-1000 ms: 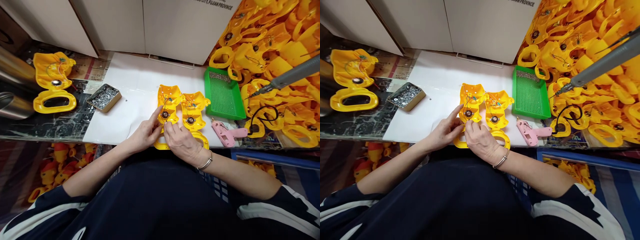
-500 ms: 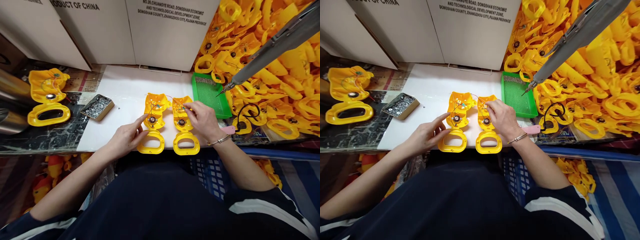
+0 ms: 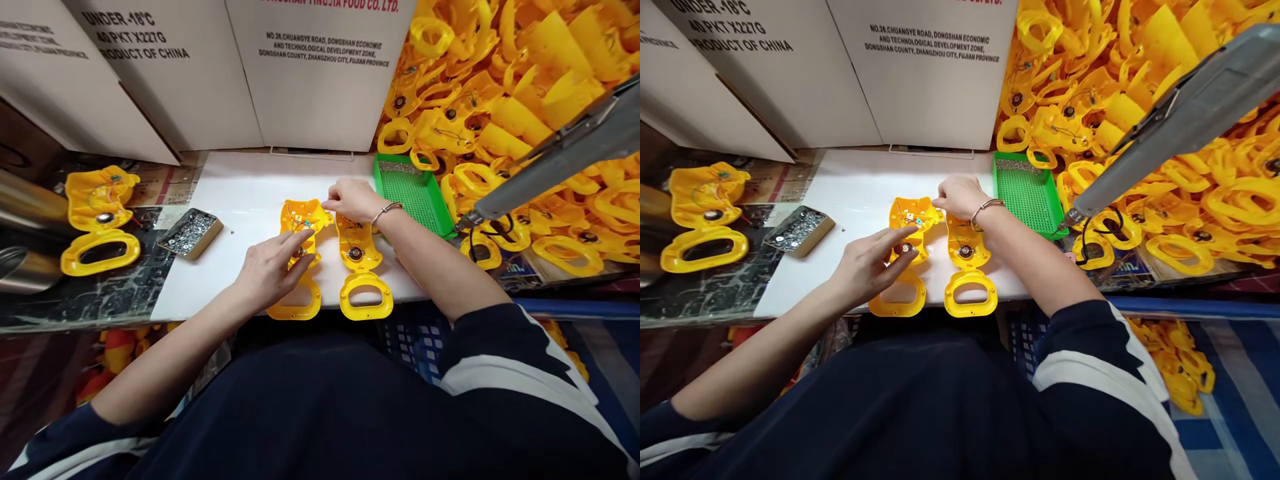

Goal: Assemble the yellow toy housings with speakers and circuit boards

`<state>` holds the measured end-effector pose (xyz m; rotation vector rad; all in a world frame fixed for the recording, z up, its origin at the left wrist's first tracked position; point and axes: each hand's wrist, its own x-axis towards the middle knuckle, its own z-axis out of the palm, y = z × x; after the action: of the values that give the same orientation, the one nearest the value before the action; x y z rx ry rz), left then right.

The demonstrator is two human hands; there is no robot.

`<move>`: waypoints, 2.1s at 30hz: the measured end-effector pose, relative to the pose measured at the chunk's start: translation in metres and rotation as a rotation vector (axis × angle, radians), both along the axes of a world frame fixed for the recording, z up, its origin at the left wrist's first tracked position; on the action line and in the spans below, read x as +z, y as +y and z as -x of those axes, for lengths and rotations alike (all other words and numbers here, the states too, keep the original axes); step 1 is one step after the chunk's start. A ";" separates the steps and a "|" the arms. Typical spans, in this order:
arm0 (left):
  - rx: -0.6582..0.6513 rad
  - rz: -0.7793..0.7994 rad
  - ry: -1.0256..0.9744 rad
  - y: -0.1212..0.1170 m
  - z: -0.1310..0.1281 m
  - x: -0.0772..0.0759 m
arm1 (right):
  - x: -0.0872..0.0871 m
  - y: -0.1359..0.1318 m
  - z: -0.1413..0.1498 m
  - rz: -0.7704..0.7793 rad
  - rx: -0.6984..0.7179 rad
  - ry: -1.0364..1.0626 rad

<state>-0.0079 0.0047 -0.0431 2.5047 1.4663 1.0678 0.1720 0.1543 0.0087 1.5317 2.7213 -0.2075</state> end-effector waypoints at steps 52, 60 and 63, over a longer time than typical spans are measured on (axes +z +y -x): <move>-0.178 0.206 -0.142 0.009 -0.061 -0.006 | -0.033 -0.121 -0.082 0.069 0.001 0.735; -0.244 0.368 -0.032 -0.014 -0.061 -0.012 | -0.044 -0.119 -0.094 -0.222 0.199 0.342; -0.252 0.461 0.001 -0.016 -0.064 -0.010 | -0.046 -0.120 -0.095 -0.227 0.229 0.324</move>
<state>0.0557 -0.0108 -0.0533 2.2735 1.1857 0.6041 0.2666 0.0343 -0.0371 1.3126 3.2476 -0.1603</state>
